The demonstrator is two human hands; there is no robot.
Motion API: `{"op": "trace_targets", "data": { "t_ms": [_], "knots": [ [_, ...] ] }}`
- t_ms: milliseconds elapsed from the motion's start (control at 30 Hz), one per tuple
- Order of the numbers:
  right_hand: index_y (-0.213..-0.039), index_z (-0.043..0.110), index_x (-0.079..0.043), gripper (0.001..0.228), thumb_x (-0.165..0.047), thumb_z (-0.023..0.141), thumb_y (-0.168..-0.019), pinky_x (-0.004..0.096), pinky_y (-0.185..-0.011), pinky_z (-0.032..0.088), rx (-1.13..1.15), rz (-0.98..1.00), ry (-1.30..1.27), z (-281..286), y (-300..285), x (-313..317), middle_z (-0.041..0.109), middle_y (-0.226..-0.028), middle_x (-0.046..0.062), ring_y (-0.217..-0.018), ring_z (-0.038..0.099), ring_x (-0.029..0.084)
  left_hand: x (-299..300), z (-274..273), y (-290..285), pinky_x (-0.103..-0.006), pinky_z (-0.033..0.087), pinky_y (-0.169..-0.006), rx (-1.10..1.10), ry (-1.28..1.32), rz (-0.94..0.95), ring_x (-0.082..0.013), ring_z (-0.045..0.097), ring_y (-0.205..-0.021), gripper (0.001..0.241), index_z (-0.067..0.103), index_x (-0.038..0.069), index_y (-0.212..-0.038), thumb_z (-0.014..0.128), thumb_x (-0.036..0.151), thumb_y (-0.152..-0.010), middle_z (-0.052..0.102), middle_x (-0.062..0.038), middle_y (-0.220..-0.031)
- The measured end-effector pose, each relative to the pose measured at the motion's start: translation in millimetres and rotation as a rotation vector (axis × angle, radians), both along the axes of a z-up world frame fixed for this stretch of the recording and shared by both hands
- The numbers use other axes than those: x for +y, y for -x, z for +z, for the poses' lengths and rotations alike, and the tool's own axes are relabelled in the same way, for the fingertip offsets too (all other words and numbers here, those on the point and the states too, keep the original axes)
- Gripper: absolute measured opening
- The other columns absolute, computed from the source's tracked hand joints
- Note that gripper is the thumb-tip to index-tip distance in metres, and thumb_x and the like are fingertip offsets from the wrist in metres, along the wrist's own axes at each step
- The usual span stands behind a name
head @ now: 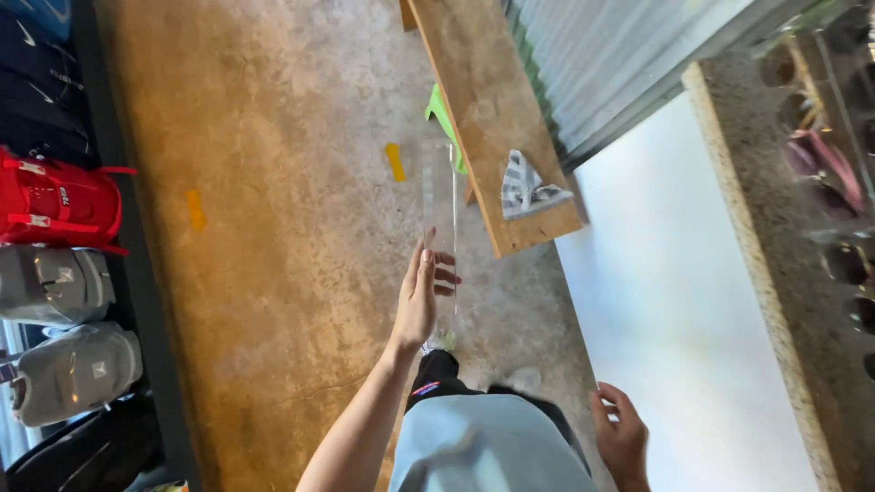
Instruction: Cleaning a sunglasses display case and shelves.
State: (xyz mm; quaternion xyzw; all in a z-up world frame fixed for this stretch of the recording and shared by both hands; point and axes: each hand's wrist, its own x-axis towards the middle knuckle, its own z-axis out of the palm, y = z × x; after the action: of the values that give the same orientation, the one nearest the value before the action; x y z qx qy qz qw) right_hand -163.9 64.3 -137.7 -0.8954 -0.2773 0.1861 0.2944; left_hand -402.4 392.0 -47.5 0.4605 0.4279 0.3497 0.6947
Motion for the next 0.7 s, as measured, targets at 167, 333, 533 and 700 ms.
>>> {"op": "trace_targets", "data": {
  "t_ms": [167, 333, 533, 700],
  "knots": [
    [-0.125, 0.071, -0.007, 0.034, -0.022, 0.069, -0.094, 0.031, -0.075, 0.061, 0.298, 0.202, 0.124, -83.5, -32.9, 52.9, 0.077, -0.103, 0.009, -0.089, 0.073, 0.019, 16.0, -38.1, 19.2, -0.0320, 0.055, -0.075, 0.040, 0.111, 0.023, -0.0174, 0.066, -0.086, 0.070, 0.037, 0.012, -0.159, 0.027, 0.056, -0.105, 0.064, -0.011, -0.111],
    [-0.135, 0.069, -0.012, 0.042, -0.028, 0.069, -0.096, 0.029, -0.064, 0.053, 0.590, 0.340, 0.263, -172.2, -78.1, 156.3, 0.073, -0.086, 0.007, -0.072, 0.065, 0.014, 2.6, -34.3, 21.3, -0.0368, 0.056, -0.083, 0.073, 0.350, 0.167, -0.0241, 0.070, -0.090, 0.074, 0.057, -0.002, -0.139, 0.026, 0.057, -0.108, 0.070, -0.020, -0.108],
    [-0.137, 0.062, -0.015, 0.045, -0.017, 0.070, -0.093, 0.029, -0.069, 0.056, 1.042, -0.087, 0.075, -303.1, -129.0, 331.5, 0.069, -0.100, -0.004, -0.081, 0.066, 0.010, 1.6, -41.8, 14.2, -0.0380, 0.051, -0.082, 0.126, 0.483, 0.460, -0.0249, 0.067, -0.096, 0.077, 0.047, 0.002, -0.150, 0.027, 0.058, -0.102, 0.066, -0.016, -0.115],
    [-0.116, 0.063, -0.012, 0.024, -0.013, 0.072, -0.093, 0.034, -0.085, 0.057, 1.205, -0.299, -0.105, -422.5, -181.3, 424.3, 0.068, -0.100, 0.001, -0.093, 0.066, 0.015, 10.3, -76.3, -4.1, -0.0390, 0.053, -0.083, 0.099, 0.463, 0.519, -0.0262, 0.067, -0.096, 0.077, 0.041, -0.002, -0.151, 0.031, 0.057, -0.103, 0.066, -0.017, -0.114]
  ]
}}
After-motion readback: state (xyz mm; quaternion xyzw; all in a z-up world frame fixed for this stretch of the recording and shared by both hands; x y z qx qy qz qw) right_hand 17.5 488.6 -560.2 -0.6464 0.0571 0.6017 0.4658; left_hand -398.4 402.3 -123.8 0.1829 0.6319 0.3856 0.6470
